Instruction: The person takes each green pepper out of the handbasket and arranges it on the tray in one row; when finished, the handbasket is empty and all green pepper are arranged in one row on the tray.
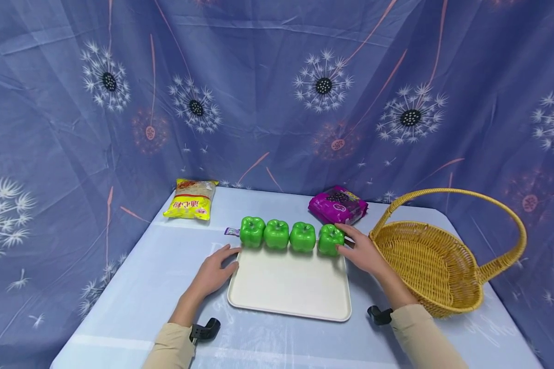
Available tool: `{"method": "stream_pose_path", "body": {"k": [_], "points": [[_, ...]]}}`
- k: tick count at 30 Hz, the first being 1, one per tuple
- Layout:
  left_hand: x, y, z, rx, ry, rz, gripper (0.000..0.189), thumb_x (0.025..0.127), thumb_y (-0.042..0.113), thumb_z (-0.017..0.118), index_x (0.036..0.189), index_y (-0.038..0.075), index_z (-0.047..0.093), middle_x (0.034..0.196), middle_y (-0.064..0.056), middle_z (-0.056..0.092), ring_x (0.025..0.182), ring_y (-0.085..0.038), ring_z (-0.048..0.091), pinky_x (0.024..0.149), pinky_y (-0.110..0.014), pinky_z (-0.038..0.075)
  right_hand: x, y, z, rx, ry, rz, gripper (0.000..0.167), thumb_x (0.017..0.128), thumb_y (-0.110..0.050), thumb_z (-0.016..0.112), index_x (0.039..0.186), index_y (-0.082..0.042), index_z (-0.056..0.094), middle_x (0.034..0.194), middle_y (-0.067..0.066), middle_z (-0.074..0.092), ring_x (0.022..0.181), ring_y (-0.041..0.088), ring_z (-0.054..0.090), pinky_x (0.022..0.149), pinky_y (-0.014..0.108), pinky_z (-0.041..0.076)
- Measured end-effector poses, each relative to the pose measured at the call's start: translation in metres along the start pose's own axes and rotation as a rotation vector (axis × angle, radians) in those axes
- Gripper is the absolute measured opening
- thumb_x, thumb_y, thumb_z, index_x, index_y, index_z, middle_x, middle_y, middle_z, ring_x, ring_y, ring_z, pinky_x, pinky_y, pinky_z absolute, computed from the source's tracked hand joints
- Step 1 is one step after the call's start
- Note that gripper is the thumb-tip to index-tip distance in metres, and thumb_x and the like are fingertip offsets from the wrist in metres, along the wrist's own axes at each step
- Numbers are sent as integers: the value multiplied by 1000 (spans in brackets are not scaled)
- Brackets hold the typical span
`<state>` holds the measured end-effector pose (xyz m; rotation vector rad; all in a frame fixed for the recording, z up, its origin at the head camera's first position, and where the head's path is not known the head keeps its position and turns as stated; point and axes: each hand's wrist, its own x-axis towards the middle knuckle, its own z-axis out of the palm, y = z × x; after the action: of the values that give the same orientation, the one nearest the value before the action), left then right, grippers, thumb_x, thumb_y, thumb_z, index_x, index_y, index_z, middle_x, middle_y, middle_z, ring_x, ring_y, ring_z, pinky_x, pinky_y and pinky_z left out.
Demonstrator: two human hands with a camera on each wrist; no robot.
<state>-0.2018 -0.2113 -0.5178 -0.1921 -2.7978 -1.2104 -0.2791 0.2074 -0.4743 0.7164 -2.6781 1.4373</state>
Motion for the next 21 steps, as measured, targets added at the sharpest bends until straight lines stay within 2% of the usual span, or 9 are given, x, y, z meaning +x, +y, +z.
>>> {"method": "stream_pose_path", "body": {"k": [5,12,21], "points": [[0,2,-1,-3,-8,-6,40,94,25,61,133,19,59,145,-18,42,133,-40,37,106,-59,29,3,4,2,36,17,14,63,86,-8,68,143,-2,42,145,14,40,131,33,41,102,42,40],[0,1,-1,-7,-13,-5,41,94,24,62,134,19,59,146,-19,41,133,-40,36,107,-58,29,3,8,6,95,21,18,61,86,-6,69,142,-5,44,143,14,42,130,32,43,103,38,40],[-1,2,-1,-7,-14,-4,41,94,24,62,134,18,59,145,-19,41,133,-40,36,107,-58,29,2,9,8,113,36,12,57,87,-7,70,140,-11,49,141,14,45,129,32,45,105,41,38]]}}
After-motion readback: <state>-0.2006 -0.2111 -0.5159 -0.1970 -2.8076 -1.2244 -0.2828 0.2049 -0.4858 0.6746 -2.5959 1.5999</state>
